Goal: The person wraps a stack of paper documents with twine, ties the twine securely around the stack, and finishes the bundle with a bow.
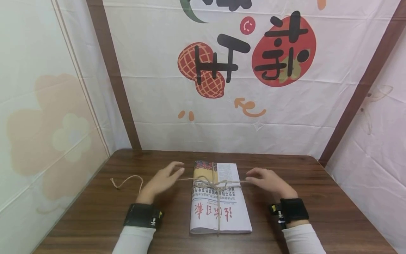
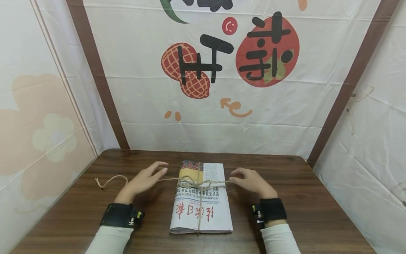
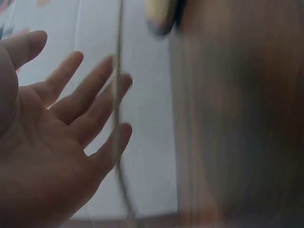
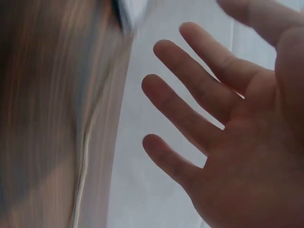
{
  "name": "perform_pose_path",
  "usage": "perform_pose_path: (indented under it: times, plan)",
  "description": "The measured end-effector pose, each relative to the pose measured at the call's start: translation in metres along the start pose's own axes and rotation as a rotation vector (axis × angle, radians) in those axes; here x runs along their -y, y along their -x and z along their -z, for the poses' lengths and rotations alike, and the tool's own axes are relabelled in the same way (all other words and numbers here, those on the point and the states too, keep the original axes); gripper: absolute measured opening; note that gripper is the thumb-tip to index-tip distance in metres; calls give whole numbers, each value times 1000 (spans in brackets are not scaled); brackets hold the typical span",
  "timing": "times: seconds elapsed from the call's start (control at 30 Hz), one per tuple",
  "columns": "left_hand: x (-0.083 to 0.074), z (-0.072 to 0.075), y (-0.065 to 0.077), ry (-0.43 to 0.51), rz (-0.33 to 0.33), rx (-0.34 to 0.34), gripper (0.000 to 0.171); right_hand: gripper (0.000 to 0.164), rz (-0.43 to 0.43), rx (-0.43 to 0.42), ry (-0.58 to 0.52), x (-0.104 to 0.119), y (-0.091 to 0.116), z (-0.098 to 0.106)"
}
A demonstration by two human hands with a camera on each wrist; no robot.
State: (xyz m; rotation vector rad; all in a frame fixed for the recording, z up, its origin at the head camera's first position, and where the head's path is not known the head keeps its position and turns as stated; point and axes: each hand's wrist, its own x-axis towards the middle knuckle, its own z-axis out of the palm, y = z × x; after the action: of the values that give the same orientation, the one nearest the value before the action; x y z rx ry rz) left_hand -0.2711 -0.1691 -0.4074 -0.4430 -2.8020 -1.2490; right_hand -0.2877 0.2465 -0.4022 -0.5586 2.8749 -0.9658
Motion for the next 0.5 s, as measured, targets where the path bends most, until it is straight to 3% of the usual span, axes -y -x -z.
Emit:
perform_pose_path:
  times: [0.07, 0.2, 0.33, 0.5]
  plan:
    - [-5, -12, -3, 0, 6, 42, 50, 38, 42, 47, 14, 15, -7, -14]
    - [-7, -23, -4, -22, 78, 105, 54, 34, 168, 103, 34, 36, -16, -36]
    - [-7, -22, -1, -44, 128, 137, 48, 23, 205, 120, 25, 43, -18, -46]
    - [-6, -14, 1, -46, 74, 139, 37, 30, 188, 110, -26, 41, -16, -40]
